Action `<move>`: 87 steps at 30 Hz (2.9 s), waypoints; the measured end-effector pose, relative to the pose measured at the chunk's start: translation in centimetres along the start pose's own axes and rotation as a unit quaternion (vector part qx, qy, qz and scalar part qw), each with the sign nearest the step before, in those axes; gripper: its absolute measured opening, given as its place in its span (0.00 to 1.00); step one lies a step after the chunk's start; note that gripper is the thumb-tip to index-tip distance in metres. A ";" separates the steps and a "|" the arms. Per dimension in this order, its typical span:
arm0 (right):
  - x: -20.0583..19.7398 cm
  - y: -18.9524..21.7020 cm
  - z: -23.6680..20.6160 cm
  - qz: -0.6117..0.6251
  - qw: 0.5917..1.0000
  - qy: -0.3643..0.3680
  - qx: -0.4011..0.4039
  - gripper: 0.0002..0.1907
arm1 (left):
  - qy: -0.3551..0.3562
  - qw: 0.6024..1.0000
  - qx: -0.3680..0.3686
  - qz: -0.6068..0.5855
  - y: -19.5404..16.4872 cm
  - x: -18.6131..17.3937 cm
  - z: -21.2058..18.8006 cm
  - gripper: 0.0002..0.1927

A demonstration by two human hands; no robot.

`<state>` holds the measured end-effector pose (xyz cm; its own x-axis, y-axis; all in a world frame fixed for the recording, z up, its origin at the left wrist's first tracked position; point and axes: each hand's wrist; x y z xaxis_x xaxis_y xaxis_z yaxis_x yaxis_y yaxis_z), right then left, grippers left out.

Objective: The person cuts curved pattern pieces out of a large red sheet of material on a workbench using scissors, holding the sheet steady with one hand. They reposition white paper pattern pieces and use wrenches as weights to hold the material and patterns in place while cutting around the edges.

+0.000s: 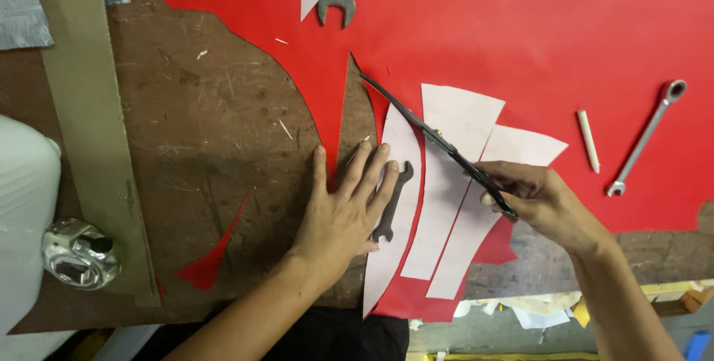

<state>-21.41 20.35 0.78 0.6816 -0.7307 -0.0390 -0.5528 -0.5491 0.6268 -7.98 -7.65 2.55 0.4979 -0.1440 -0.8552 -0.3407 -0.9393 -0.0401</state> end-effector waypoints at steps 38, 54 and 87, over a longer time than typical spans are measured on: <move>37.6 -28.9 -26.3 0.494 0.858 -0.105 -0.091 0.38 | -0.043 0.998 0.013 -0.038 -1.5 3.1 -1.4 0.75; 33.6 -17.3 -15.9 0.524 0.838 -0.114 -0.098 0.29 | -0.233 0.967 0.098 0.005 4.0 0.8 9.9 0.07; 27.9 -12.4 -10.2 0.477 0.863 -0.142 -0.090 0.28 | 0.075 0.990 0.115 0.036 2.5 -7.3 14.3 0.13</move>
<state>9.38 10.97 -0.14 -0.2008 -0.8993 0.3885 -0.6966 0.4099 0.5888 -23.83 -4.52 1.27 0.5729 -0.2691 -0.7742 -0.5431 -0.8320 -0.1127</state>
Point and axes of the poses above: each hand's wrist, its own z-axis towards the middle knuckle, its own x-axis out of the palm, y = z × x, and after that the axes turned 12 degrees about z, right-handed
